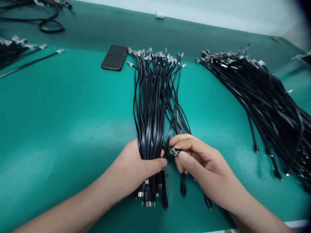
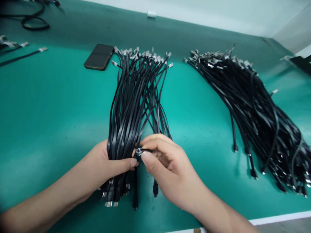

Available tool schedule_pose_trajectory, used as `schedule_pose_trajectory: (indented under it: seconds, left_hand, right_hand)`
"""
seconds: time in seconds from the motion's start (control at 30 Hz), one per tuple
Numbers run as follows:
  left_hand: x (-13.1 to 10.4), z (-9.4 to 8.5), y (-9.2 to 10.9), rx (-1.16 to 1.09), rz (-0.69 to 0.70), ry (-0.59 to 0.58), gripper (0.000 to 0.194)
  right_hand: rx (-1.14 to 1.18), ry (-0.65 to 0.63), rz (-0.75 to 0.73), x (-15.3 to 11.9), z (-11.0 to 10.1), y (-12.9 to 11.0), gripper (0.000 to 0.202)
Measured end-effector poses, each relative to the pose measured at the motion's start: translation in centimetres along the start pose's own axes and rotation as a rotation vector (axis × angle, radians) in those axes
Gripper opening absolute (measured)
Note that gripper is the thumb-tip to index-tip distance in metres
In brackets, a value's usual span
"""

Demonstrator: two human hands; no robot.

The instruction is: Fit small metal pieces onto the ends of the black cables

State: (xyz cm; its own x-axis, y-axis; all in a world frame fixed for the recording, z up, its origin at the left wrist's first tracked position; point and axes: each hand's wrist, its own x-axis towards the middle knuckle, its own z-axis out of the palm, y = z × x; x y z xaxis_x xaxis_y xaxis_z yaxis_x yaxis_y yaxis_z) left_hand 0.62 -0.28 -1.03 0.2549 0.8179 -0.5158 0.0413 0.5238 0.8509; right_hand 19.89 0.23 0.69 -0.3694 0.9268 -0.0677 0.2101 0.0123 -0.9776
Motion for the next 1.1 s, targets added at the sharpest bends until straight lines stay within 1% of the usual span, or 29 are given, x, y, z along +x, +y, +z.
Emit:
schedule_pose_trajectory:
  seconds: [0.07, 0.13, 0.27, 0.43, 0.53, 0.6, 0.67, 0.73, 0.83, 0.97, 1.1]
  left_hand:
    - [0.1, 0.0, 0.0, -0.010, 0.044, -0.021, 0.010]
    - [0.1, -0.1, 0.2, -0.023, 0.069, -0.043, 0.006]
    - [0.1, -0.2, 0.5, -0.066, 0.035, -0.099, 0.008]
    - [0.3, 0.0, 0.5, -0.178, 0.018, -0.105, 0.012]
    - [0.3, 0.2, 0.3, -0.203, 0.018, -0.086, 0.011]
    - [0.2, 0.2, 0.2, -0.190, -0.022, -0.048, 0.014]
    - [0.0, 0.2, 0.4, -0.139, -0.075, 0.002, 0.021]
    - [-0.2, 0.2, 0.5, -0.081, -0.095, 0.030, 0.026]
    - [-0.3, 0.1, 0.6, -0.031, -0.074, 0.022, 0.028]
    - [-0.2, 0.1, 0.3, -0.032, -0.042, -0.001, 0.027]
    - [0.0, 0.1, 0.2, -0.033, -0.045, -0.017, 0.027]
  right_hand:
    - [0.100, -0.011, -0.005, 0.3, 0.4, 0.2, 0.015]
    - [0.156, -0.024, 0.031, 0.5, 0.6, 0.5, 0.016]
    - [0.215, -0.024, 0.066, 0.7, 0.7, 1.1, 0.018]
    - [0.247, -0.015, 0.063, 0.8, 0.6, 1.2, 0.010]
    - [0.143, 0.034, 0.011, 0.6, 0.4, 0.8, 0.009]
    - [0.000, 0.104, -0.021, 0.3, 0.1, 0.4, 0.010]
    - [-0.165, 0.150, -0.026, 0.0, -0.1, 0.0, 0.010]
    - [-0.307, 0.136, -0.026, -0.3, -0.3, -0.4, 0.013]
    - [-0.427, 0.086, -0.025, -0.6, -0.2, -0.5, 0.017]
    - [-0.460, 0.034, 0.003, -0.8, 0.1, -0.1, 0.019]
    - [-0.471, 0.018, 0.000, -0.8, 0.2, 0.0, 0.018]
